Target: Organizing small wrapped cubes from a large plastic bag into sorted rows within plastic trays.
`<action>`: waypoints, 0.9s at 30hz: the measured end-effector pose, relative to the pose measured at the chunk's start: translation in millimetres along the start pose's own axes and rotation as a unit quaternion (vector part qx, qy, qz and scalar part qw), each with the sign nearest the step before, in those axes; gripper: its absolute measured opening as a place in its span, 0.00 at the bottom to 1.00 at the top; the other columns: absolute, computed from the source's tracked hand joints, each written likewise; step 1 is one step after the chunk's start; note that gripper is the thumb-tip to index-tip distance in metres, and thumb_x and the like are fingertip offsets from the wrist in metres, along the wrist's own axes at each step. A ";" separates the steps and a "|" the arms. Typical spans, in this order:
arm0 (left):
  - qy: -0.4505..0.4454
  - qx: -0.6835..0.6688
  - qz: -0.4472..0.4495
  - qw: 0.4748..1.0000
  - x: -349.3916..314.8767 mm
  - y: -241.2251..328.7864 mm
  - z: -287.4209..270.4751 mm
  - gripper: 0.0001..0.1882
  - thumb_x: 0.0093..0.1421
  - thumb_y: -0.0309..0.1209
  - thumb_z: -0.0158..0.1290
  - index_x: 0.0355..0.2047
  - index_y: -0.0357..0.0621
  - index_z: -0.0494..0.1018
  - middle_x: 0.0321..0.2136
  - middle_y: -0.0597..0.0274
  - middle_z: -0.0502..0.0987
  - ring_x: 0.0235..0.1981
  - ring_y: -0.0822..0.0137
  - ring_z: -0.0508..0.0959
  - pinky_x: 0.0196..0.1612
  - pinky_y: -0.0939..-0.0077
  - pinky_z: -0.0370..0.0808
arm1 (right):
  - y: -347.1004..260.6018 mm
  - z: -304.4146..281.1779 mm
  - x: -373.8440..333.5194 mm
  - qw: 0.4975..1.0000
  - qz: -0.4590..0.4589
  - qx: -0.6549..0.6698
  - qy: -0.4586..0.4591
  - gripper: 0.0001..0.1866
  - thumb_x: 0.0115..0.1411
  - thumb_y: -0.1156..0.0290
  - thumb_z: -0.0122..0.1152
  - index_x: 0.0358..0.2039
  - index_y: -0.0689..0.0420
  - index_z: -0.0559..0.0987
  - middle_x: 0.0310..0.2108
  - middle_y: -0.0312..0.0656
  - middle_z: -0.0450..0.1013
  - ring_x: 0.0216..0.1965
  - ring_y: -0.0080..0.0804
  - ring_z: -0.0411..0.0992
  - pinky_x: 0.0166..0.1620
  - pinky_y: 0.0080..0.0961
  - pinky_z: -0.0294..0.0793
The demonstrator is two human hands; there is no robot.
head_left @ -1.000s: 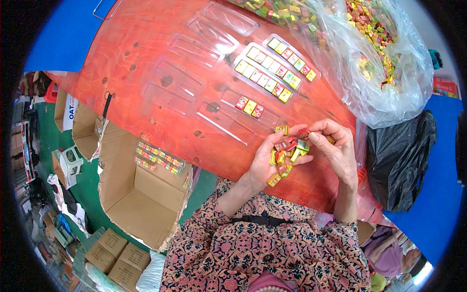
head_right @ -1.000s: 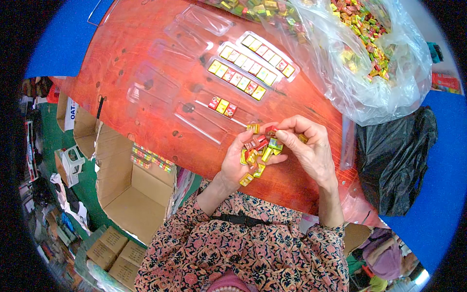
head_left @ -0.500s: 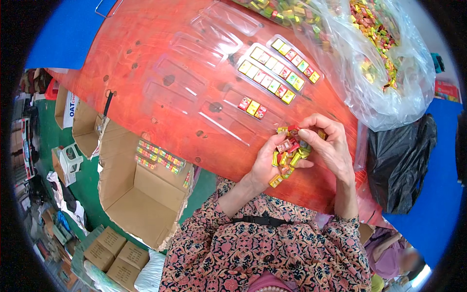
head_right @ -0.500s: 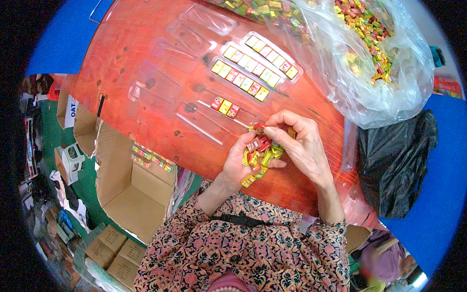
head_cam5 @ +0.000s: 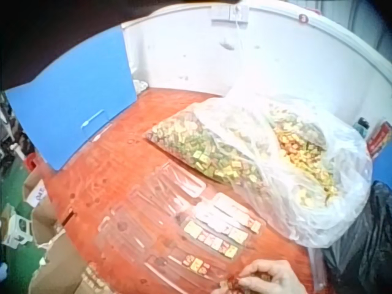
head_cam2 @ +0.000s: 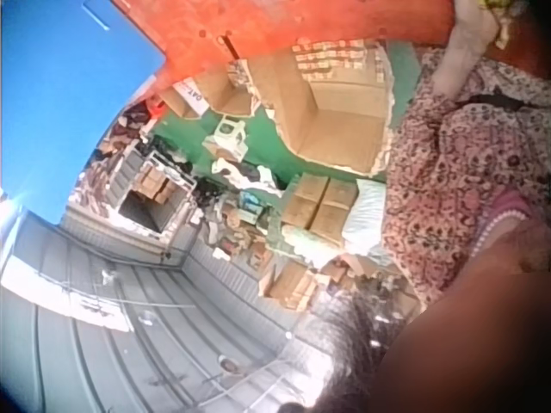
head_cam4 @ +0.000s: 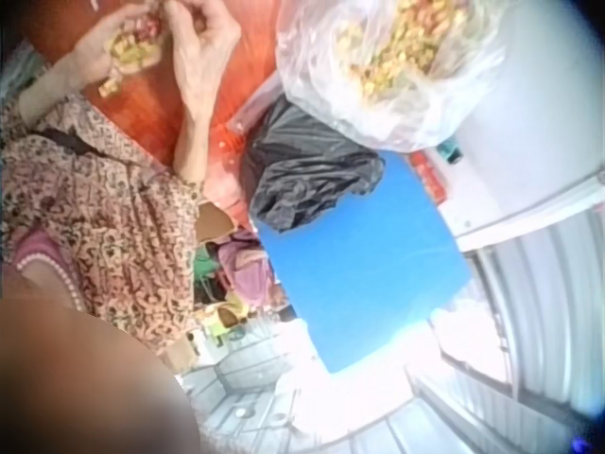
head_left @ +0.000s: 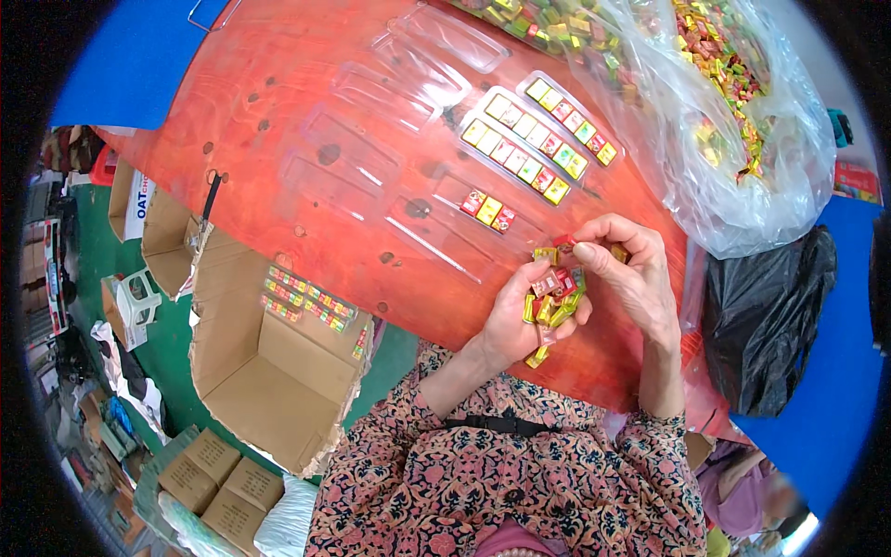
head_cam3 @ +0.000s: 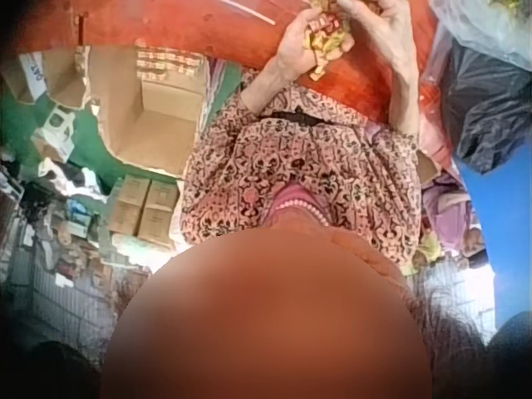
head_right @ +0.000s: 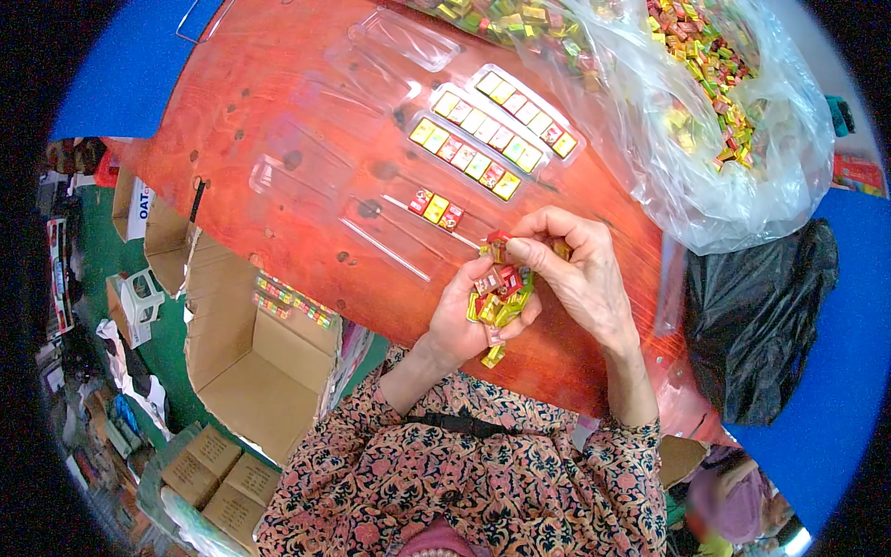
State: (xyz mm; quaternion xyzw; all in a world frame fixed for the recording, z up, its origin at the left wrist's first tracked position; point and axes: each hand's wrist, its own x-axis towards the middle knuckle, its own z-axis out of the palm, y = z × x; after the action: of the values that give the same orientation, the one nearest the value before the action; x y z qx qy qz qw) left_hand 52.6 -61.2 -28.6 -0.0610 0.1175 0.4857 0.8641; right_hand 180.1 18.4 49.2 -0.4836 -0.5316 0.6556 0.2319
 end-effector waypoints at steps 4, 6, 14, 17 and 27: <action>0.015 -0.005 0.003 1.000 -0.2 2.0 5.9 0.23 0.65 0.48 0.32 0.41 0.42 0.67 0.21 0.50 0.71 0.14 0.69 0.67 0.13 0.82 0.63 | 3.4 -1.2 4.4 0.999 -0.026 -0.034 0.002 0.06 0.57 0.73 0.58 0.32 0.62 0.75 0.27 0.37 0.75 0.31 0.19 0.73 0.35 0.15 0.72; -0.039 -0.020 -0.009 0.999 -0.6 -0.6 -9.0 0.25 0.65 0.49 0.31 0.43 0.41 0.68 0.22 0.48 0.73 0.11 0.71 0.66 0.12 0.85 0.61 | 0.6 1.2 4.9 1.000 -0.003 -0.018 0.003 0.06 0.57 0.73 0.59 0.32 0.62 0.75 0.27 0.36 0.75 0.30 0.19 0.73 0.34 0.15 0.72; 0.023 -0.006 -0.007 1.000 -3.5 -1.2 -1.5 0.27 0.64 0.46 0.33 0.43 0.32 0.70 0.30 0.40 0.74 0.19 0.66 0.71 0.18 0.82 0.66 | -2.6 1.5 8.4 0.999 0.001 0.031 0.015 0.08 0.57 0.71 0.59 0.32 0.64 0.77 0.24 0.36 0.73 0.21 0.15 0.68 0.20 0.13 0.65; -0.006 -0.022 -0.019 1.000 -5.8 -0.2 -2.4 0.27 0.63 0.45 0.34 0.45 0.32 0.70 0.32 0.38 0.74 0.20 0.66 0.72 0.19 0.82 0.67 | -1.2 1.7 11.8 0.999 -0.040 -0.010 0.014 0.05 0.57 0.73 0.59 0.32 0.62 0.76 0.26 0.34 0.73 0.27 0.14 0.67 0.28 0.12 0.65; 0.029 0.061 -0.008 0.998 -5.2 -1.6 6.8 0.25 0.62 0.42 0.35 0.50 0.34 0.67 0.30 0.46 0.75 0.19 0.72 0.71 0.16 0.84 0.65 | -2.3 -9.9 -1.0 0.999 0.012 0.037 -0.013 0.04 0.56 0.75 0.59 0.30 0.63 0.76 0.26 0.33 0.73 0.29 0.15 0.69 0.34 0.14 0.70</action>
State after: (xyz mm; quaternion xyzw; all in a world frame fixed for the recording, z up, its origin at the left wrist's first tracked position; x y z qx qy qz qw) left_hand 52.4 -64.8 -20.7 -0.0236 0.1717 0.4684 0.8663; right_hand 188.8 23.0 52.1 -0.4723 -0.5044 0.6836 0.2347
